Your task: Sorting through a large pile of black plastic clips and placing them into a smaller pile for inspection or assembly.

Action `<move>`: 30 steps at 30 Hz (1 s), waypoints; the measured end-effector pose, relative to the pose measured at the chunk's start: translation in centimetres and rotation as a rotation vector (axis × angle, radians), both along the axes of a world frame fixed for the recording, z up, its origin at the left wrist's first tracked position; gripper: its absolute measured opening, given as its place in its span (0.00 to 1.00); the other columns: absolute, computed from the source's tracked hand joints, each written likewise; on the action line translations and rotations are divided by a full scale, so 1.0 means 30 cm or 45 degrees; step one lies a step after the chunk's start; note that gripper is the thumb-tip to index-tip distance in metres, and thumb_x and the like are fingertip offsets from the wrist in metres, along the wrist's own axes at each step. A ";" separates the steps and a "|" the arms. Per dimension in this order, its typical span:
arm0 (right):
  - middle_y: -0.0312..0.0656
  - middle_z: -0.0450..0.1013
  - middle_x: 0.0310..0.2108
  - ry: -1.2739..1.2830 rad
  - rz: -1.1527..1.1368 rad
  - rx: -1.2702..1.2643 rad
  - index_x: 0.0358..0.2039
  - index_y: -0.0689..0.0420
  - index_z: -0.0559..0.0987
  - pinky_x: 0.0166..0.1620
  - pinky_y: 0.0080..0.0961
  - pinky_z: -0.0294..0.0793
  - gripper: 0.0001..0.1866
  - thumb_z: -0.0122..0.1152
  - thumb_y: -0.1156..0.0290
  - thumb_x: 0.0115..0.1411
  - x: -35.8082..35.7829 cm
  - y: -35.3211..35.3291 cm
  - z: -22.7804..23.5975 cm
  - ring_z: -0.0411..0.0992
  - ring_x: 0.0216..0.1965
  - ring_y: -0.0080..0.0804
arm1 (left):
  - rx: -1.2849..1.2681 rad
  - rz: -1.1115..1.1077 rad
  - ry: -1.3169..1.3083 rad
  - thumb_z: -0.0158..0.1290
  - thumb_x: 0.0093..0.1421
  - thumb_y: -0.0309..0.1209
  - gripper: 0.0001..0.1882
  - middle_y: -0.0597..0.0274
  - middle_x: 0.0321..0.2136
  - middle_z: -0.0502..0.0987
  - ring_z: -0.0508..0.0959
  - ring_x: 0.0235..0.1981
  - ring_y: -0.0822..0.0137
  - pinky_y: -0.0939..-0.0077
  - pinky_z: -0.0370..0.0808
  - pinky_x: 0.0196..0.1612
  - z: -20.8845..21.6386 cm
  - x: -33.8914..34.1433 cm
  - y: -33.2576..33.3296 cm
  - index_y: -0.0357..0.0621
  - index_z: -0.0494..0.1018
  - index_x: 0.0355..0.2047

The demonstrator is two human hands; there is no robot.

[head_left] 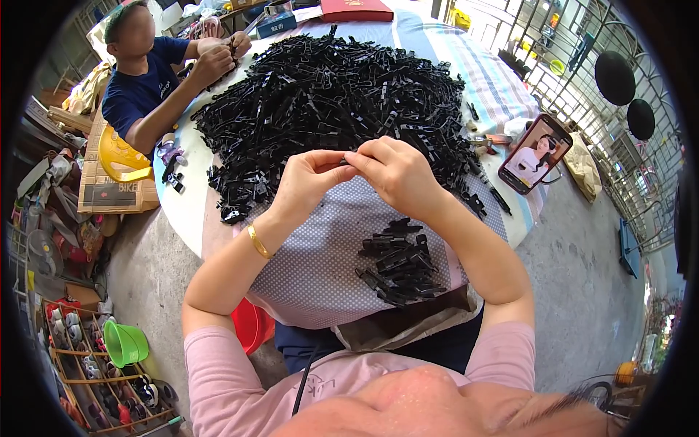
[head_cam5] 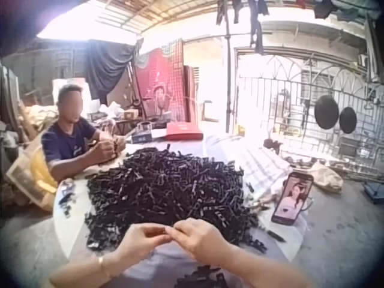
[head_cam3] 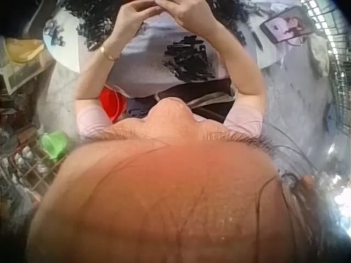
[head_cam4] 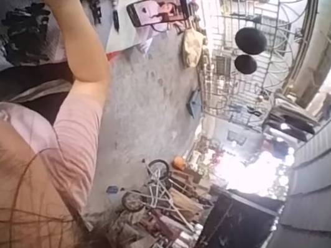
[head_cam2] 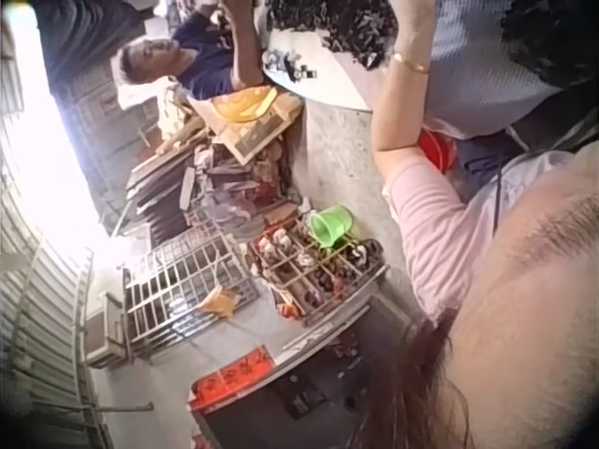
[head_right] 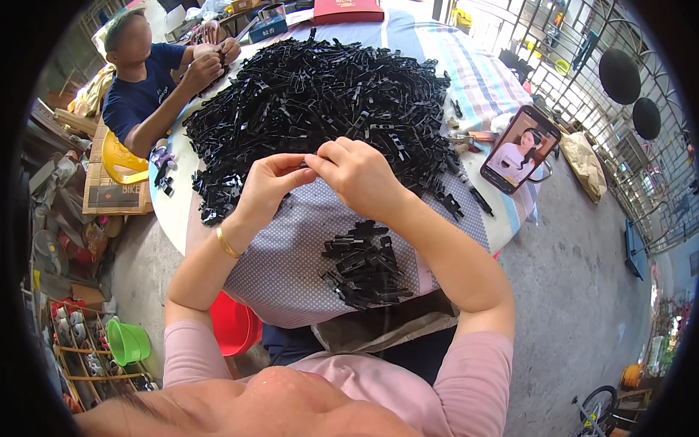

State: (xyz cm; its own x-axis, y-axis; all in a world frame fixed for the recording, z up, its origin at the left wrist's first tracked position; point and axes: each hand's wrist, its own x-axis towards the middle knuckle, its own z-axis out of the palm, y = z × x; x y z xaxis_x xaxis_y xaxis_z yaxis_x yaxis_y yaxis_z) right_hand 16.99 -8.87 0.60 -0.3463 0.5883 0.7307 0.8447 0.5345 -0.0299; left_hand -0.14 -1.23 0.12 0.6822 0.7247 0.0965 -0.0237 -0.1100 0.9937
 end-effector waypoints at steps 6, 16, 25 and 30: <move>0.44 0.71 0.39 0.647 0.236 -0.461 0.44 0.60 0.75 0.45 0.26 0.70 0.22 0.65 0.70 0.47 0.009 0.007 0.016 0.70 0.42 0.34 | 0.063 0.024 0.012 0.57 0.52 0.23 0.13 0.59 0.30 0.78 0.76 0.31 0.75 0.84 0.74 0.36 0.015 -0.003 0.006 0.31 0.74 0.39; 0.42 0.73 0.32 0.569 0.243 -0.564 0.41 0.61 0.75 0.36 0.20 0.73 0.20 0.66 0.75 0.46 0.037 -0.009 0.052 0.74 0.31 0.31 | 0.359 0.034 0.002 0.54 0.52 0.19 0.11 0.59 0.28 0.78 0.77 0.30 0.75 0.84 0.75 0.34 0.040 -0.001 -0.028 0.32 0.74 0.38; 0.46 0.72 0.33 0.513 0.193 -0.428 0.39 0.62 0.75 0.34 0.26 0.74 0.18 0.65 0.74 0.46 0.018 -0.023 0.050 0.74 0.29 0.37 | 0.317 0.027 0.010 0.53 0.54 0.20 0.10 0.58 0.28 0.78 0.78 0.30 0.74 0.84 0.76 0.34 0.029 -0.001 -0.024 0.31 0.73 0.38; 0.45 0.73 0.28 0.539 0.200 -0.376 0.38 0.60 0.77 0.33 0.24 0.74 0.17 0.66 0.74 0.45 0.039 -0.022 0.058 0.74 0.27 0.35 | 0.437 -0.024 -0.017 0.54 0.53 0.19 0.10 0.60 0.31 0.77 0.77 0.32 0.75 0.84 0.75 0.37 0.038 -0.005 -0.025 0.31 0.73 0.37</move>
State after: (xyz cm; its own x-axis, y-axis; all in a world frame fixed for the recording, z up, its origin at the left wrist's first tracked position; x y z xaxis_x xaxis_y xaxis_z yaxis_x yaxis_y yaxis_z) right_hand 18.15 -9.54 2.33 -0.1579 0.7549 0.6366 0.6366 0.5706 -0.5188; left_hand -0.28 -1.99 1.25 0.6922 0.6357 0.3417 -0.0418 -0.4374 0.8983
